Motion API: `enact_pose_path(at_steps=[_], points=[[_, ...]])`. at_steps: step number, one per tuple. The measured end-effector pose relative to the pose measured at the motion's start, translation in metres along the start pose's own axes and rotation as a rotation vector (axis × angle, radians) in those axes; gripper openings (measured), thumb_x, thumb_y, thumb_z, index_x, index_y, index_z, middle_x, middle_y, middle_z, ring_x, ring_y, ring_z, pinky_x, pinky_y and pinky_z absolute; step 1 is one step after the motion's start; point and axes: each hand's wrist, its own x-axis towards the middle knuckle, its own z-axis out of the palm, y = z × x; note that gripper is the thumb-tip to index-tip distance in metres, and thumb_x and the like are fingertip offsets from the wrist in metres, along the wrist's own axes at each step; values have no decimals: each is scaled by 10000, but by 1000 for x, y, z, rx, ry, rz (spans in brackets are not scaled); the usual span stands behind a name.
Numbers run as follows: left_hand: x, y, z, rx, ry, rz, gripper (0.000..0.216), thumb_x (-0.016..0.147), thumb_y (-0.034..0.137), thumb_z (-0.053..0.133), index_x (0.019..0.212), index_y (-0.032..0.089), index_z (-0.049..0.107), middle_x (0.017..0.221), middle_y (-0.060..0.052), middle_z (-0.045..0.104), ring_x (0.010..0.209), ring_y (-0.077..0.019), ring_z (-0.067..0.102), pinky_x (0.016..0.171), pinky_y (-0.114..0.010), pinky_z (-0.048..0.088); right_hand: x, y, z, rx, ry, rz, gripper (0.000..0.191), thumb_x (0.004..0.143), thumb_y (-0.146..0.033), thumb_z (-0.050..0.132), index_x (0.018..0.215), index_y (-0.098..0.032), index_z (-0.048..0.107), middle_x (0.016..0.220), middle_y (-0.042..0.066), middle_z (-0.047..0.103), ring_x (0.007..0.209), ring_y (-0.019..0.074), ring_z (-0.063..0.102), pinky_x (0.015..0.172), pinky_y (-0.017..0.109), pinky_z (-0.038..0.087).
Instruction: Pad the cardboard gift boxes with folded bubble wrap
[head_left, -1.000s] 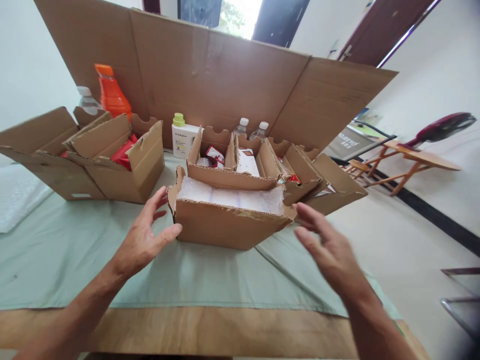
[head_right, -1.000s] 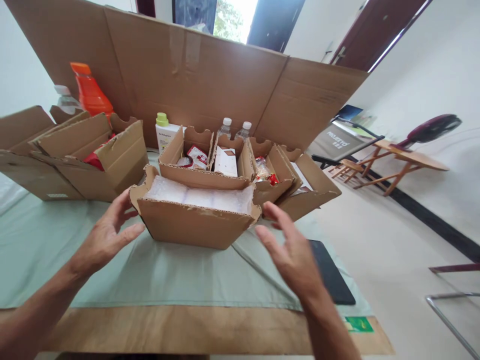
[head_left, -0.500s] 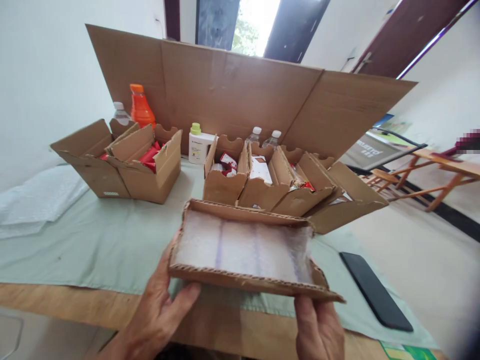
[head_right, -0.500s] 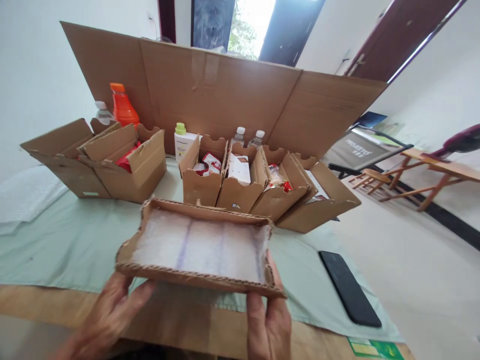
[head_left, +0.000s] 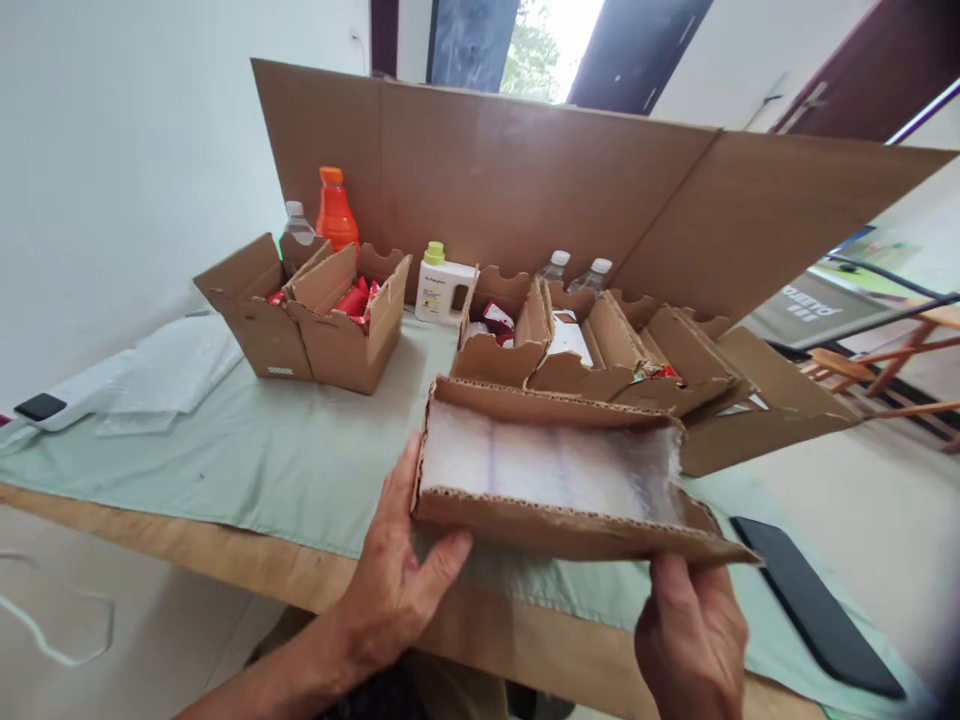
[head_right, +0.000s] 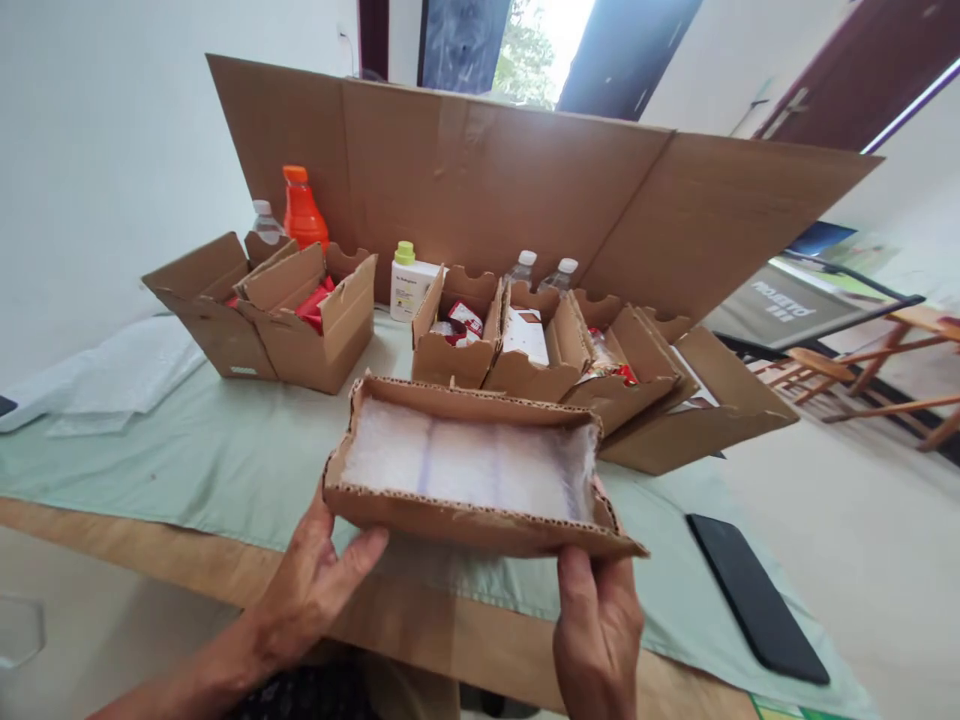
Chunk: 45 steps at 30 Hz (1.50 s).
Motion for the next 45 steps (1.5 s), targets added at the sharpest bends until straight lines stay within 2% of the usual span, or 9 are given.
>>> enact_pose_path(at_steps=[3, 7, 10, 17, 23, 31, 35, 38, 45], points=[[-30, -14, -2, 22, 77, -49, 847, 975, 431, 646, 1673, 276, 192, 1718, -108, 327, 1592, -327, 304, 1311, -512, 270, -4, 5, 13, 90, -124, -45, 597, 1014, -565, 509, 1516, -243, 531, 1557, 106, 566, 1460, 373, 496, 1201, 561, 408], [-46, -21, -26, 110, 314, -165, 852, 979, 468, 641, 1666, 305, 163, 1677, -103, 382, 1571, -332, 340, 1330, -537, 187, 23, -16, 80, 274, -412, -205, 620, 1043, -560, 426, 1566, -230, 459, 1559, 119, 558, 1443, 318, 521, 1187, 507, 439], [-48, -18, -40, 135, 387, -190, 863, 997, 455, 613, 1674, 309, 97, 1704, -118, 314, 1585, -346, 298, 1327, -570, 156, 50, -41, 127, 231, -557, -322, 623, 1046, -557, 361, 1549, -204, 467, 1515, 137, 589, 1409, 291, 545, 1178, 472, 442], [-65, -29, -27, 137, 322, -156, 875, 1012, 364, 560, 1675, 419, -9, 1792, -26, 28, 1593, -383, 285, 1299, -593, 258, 68, -72, 174, 124, -493, -340, 666, 1031, -510, 354, 1559, -108, 414, 1561, 216, 514, 1455, 318, 468, 1229, 539, 335], [-56, -30, -20, 135, 280, -24, 876, 977, 253, 583, 1679, 418, 85, 1792, -7, 10, 1641, -372, 81, 1257, -587, 359, 56, -73, 194, 174, -457, -357, 649, 1015, -529, 372, 1516, -130, 477, 1588, 187, 499, 1494, 269, 442, 1268, 485, 311], [-47, -36, -13, 156, 248, -5, 870, 964, 191, 572, 1662, 470, 133, 1792, 11, -21, 1639, -392, 72, 1230, -625, 378, 39, -47, 203, 326, -434, -304, 708, 1003, -680, 367, 1476, -187, 552, 1580, 138, 529, 1491, 273, 453, 1266, 475, 327], [-30, -42, -5, 178, 199, 57, 962, 918, 130, 590, 1664, 474, 91, 1792, 14, -50, 1641, -390, 50, 1180, -593, 461, 33, -15, 219, 396, -437, -123, 730, 1009, -710, 328, 1359, -154, 645, 1388, 176, 679, 1259, 297, 655, 1084, 472, 525], [-2, -43, 3, 166, 177, 44, 983, 893, 135, 610, 1669, 445, 92, 1793, -8, -48, 1641, -387, 35, 1188, -609, 438, 31, 5, 231, 446, -440, 11, 700, 1008, -703, 342, 1274, -154, 685, 1232, 166, 753, 1072, 285, 732, 907, 435, 612], [94, -47, 26, 76, 160, -50, 931, 865, 265, 642, 1666, 278, 169, 1780, -111, -114, 1648, -350, 9, 1251, -594, 326, 28, 19, 243, 538, -377, 141, 572, 983, -636, 437, 1249, -185, 668, 1220, 140, 752, 1064, 273, 724, 955, 435, 580]])
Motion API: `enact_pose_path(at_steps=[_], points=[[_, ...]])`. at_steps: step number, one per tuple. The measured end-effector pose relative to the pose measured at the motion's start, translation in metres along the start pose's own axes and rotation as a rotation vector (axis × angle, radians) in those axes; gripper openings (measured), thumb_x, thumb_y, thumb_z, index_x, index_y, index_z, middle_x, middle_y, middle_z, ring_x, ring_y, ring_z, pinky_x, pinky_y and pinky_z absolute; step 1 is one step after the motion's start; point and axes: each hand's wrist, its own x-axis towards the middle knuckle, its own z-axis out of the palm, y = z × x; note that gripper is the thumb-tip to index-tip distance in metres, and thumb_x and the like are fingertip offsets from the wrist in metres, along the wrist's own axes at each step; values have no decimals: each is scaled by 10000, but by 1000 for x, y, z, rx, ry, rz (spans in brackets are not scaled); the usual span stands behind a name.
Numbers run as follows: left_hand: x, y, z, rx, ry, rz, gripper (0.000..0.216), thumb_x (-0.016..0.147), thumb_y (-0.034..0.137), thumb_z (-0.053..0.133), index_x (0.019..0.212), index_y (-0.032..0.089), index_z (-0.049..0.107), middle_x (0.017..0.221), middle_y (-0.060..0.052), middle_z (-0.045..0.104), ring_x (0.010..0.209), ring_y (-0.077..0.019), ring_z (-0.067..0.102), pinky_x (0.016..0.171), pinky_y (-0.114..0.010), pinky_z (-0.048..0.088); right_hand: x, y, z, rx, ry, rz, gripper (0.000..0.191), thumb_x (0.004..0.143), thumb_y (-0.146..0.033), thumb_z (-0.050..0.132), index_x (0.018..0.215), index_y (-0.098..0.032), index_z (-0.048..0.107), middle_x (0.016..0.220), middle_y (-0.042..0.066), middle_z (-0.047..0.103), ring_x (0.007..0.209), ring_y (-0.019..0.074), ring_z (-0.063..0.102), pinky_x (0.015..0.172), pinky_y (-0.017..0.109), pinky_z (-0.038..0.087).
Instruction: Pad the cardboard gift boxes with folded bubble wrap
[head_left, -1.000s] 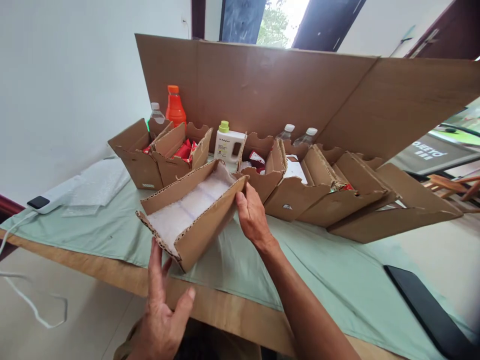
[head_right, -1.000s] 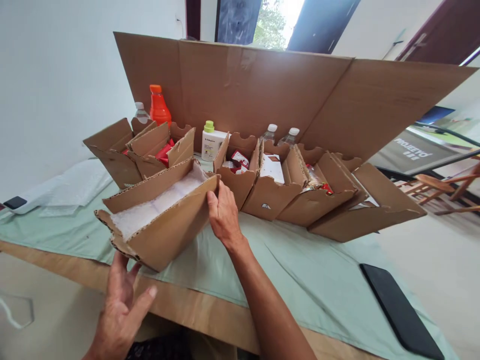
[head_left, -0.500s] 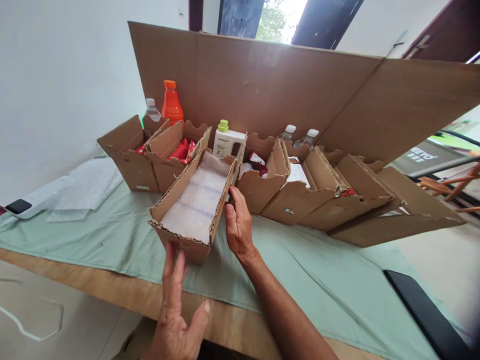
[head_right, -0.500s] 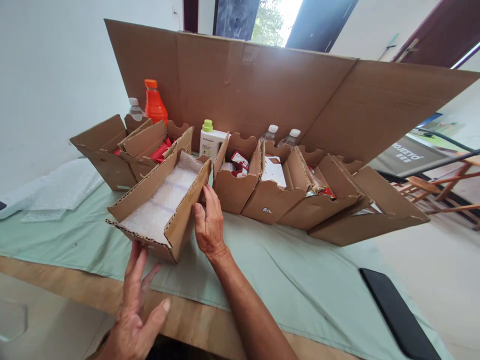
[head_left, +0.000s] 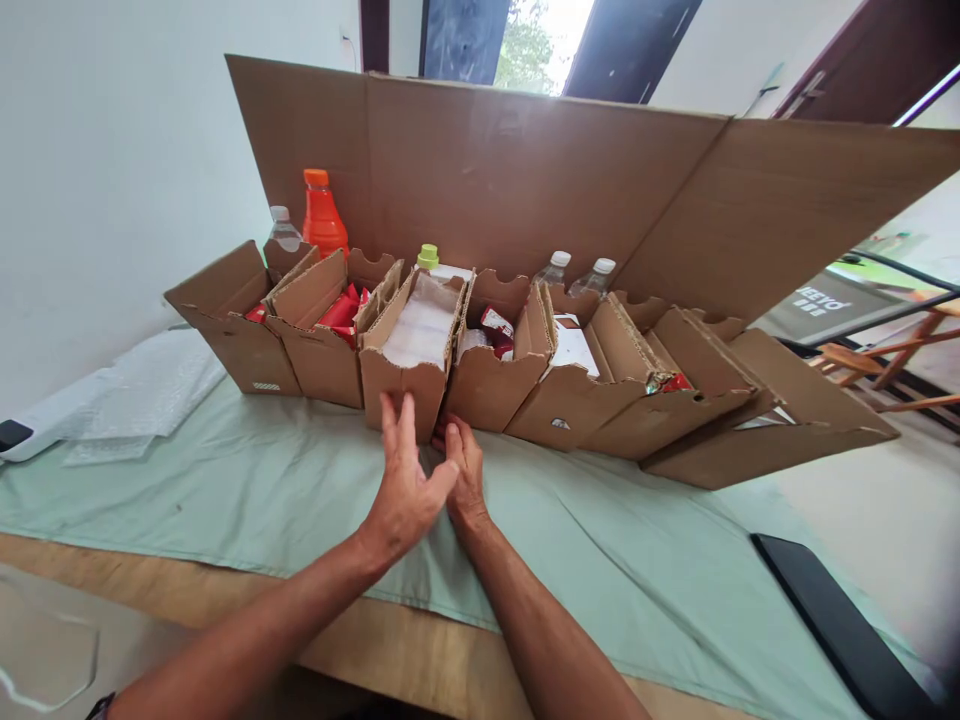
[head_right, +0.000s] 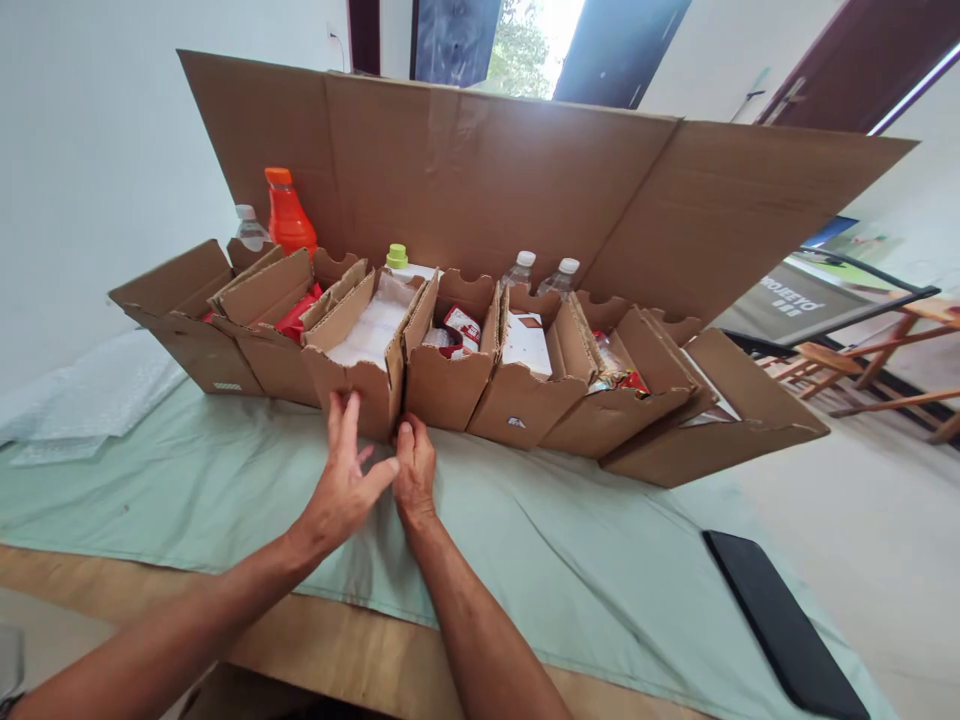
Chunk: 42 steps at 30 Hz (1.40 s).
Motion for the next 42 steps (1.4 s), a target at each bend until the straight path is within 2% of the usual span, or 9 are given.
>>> enact_pose_path(at_steps=[5, 11, 16, 19, 23, 27, 33, 37, 42], points=[[39, -5, 16, 10, 5, 15, 946, 844, 265, 647, 1660, 202, 173, 1775, -155, -108, 1647, -354, 22, 1279, -579, 264, -1, 0, -4, 24, 4, 23, 492, 957, -584, 502, 1221, -200, 658, 1204, 119, 753, 1110, 273, 707, 999, 430, 553], [39, -13, 5, 26, -49, 36, 913, 865, 323, 650, 1659, 233, 208, 1786, -138, 15, 1645, -343, 84, 1268, -582, 297, 1, -4, -7, -23, -19, 11, 466, 986, -559, 463, 1195, -194, 663, 1165, 125, 759, 1082, 262, 719, 984, 424, 560], [8, -18, -49, 178, -192, 75, 738, 895, 376, 671, 1575, 220, 429, 1742, -174, 243, 1602, -359, 272, 1251, -615, 325, -1, -20, -10, -118, -115, -84, 379, 987, -484, 465, 1033, -196, 708, 923, 93, 781, 850, 235, 742, 770, 365, 598], [-24, -35, -98, 388, -112, 95, 500, 955, 327, 619, 1444, 231, 589, 1670, -167, 401, 1532, -350, 418, 1200, -603, 424, -8, -38, -8, -195, -201, -195, 260, 938, -414, 564, 957, -217, 733, 878, 68, 777, 834, 223, 729, 800, 350, 576], [-65, -65, -144, 577, 145, 227, 315, 982, 252, 576, 1281, 260, 675, 1535, -135, 565, 1457, -341, 515, 1120, -585, 520, -6, -82, 22, -256, -333, -306, 355, 946, -336, 570, 1262, -237, 697, 928, 27, 773, 765, 169, 704, 757, 292, 552], [-82, -76, -152, 614, 227, 304, 282, 972, 181, 567, 1223, 250, 675, 1498, -124, 590, 1473, -324, 495, 1144, -553, 501, 27, -131, 78, -428, -439, -405, 656, 942, -253, 545, 1585, -227, 418, 894, -7, 757, 720, 166, 668, 764, 298, 525], [-80, -74, -150, 540, 298, 277, 309, 977, 186, 572, 1269, 250, 649, 1520, -118, 568, 1462, -302, 506, 1172, -512, 479, 55, -150, 127, -538, -420, -321, 292, 947, -192, 500, 1140, -241, 714, 716, 3, 719, 671, 194, 699, 700, 287, 523], [-84, -72, -152, 282, 411, 68, 535, 985, 288, 606, 1506, 274, 484, 1616, -119, 475, 1506, -311, 451, 1248, -544, 381, 10, -154, 98, -494, -443, -349, 264, 984, -249, 468, 1061, -247, 720, 722, -4, 733, 648, 175, 711, 670, 267, 528], [-91, -52, -156, 16, 477, -14, 689, 949, 356, 677, 1578, 306, 400, 1666, -112, 408, 1537, -331, 405, 1279, -566, 315, -47, -167, -3, -405, -531, -274, 239, 978, -329, 544, 1059, -261, 759, 770, 7, 776, 684, 184, 745, 675, 275, 580]])
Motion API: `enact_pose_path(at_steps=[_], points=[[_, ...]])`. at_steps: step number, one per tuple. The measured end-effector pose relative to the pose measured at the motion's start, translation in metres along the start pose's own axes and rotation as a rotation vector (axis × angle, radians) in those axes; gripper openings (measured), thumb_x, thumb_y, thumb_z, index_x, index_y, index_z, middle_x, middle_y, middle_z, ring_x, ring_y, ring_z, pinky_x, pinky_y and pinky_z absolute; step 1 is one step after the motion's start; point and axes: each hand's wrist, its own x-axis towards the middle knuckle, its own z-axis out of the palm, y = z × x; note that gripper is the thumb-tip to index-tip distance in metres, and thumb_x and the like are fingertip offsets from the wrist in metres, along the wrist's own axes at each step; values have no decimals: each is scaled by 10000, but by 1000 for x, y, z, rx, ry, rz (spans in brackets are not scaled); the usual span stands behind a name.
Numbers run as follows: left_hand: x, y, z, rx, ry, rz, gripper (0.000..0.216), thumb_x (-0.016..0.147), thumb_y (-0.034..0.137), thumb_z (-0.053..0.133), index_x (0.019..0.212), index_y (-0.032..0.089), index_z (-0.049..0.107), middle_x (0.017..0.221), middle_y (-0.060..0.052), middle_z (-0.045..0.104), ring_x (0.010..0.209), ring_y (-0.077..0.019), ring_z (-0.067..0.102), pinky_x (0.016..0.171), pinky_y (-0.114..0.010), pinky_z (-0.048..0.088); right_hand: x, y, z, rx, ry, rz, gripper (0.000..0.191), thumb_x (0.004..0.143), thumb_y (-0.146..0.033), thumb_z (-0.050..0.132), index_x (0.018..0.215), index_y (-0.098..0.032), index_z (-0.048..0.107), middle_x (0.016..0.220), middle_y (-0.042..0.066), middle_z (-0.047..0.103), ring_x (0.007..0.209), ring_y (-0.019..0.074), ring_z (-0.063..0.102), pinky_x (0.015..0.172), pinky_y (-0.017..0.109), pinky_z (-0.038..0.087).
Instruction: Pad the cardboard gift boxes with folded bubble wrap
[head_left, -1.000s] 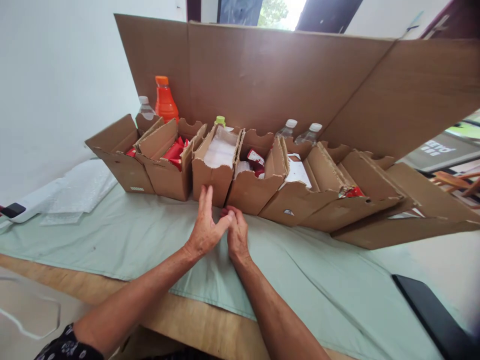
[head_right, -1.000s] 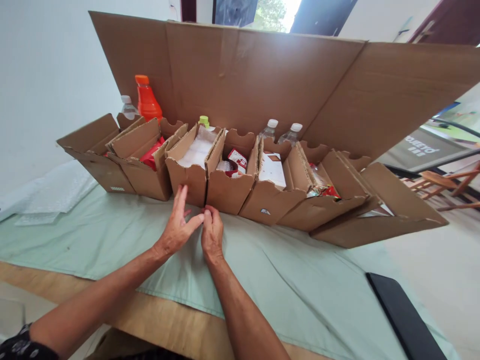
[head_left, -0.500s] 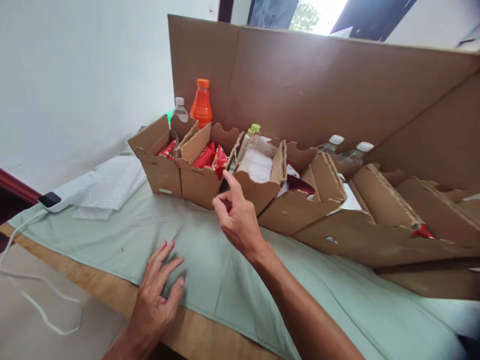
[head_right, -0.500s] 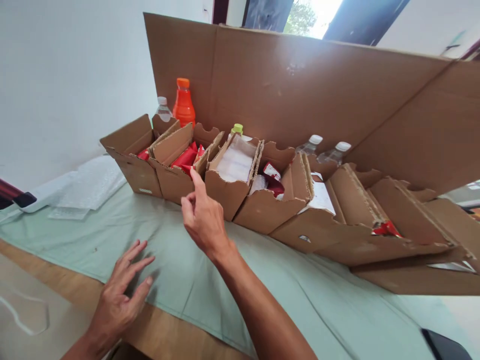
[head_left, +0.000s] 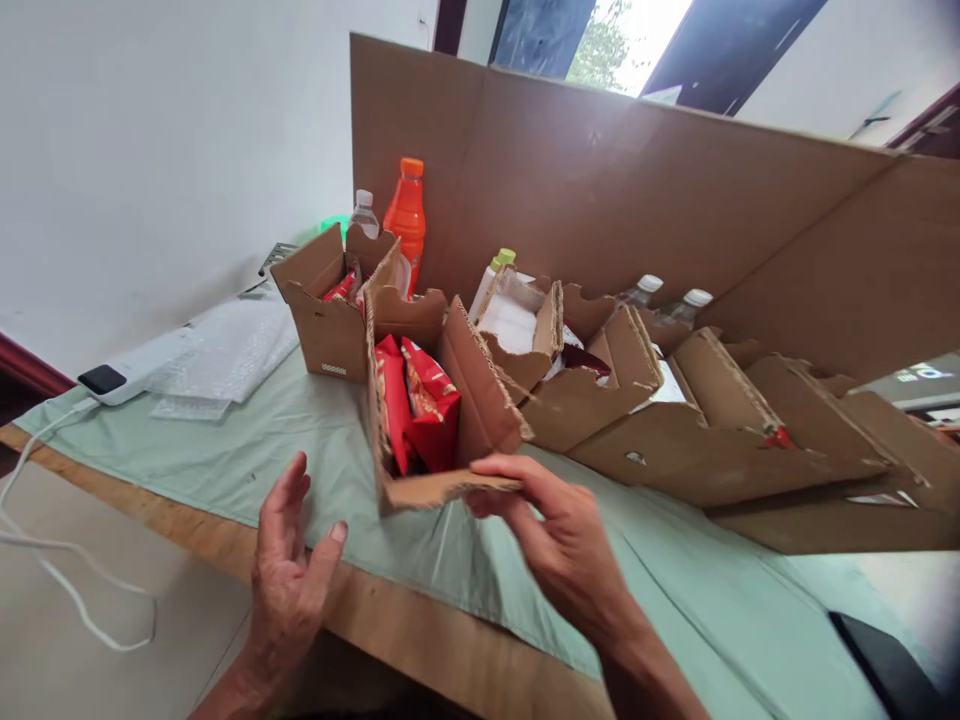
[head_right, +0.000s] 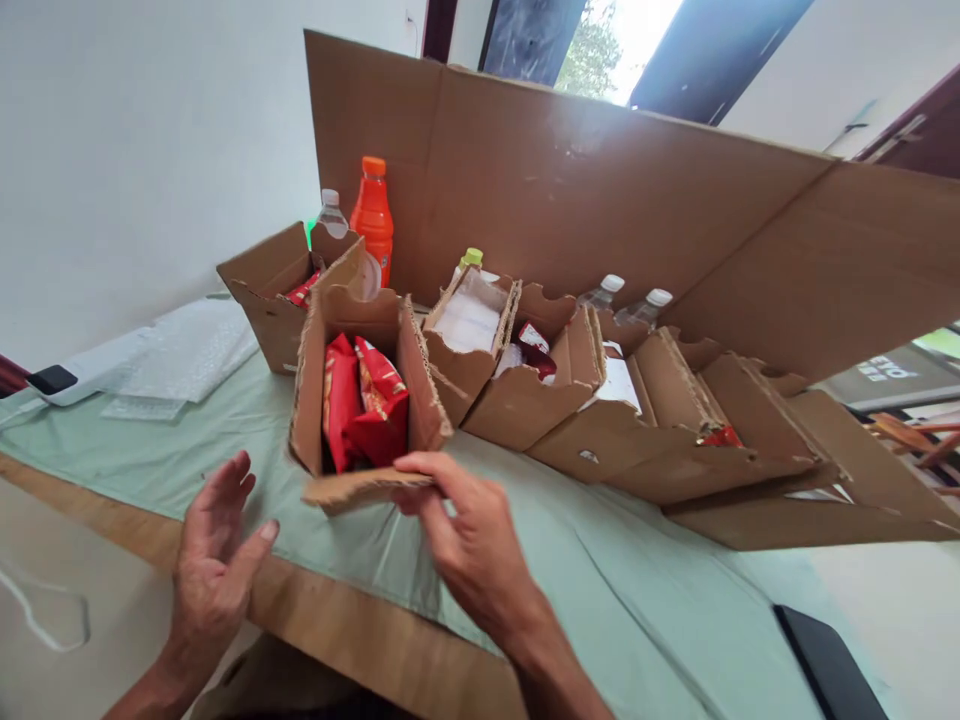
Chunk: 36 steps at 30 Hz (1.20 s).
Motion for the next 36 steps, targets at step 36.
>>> enact_pose_path(at_steps=[36], points=[[2, 15, 81, 448, -615, 214, 463, 879, 301, 638, 1334, 238, 693, 1472, -141, 647, 1431, -326, 550, 1156, -531, 485, -164, 177, -82, -264, 380, 547, 366, 840, -599, 649, 1028, -284, 643, 857, 94, 788, 731, 339, 756, 575, 428, 584]])
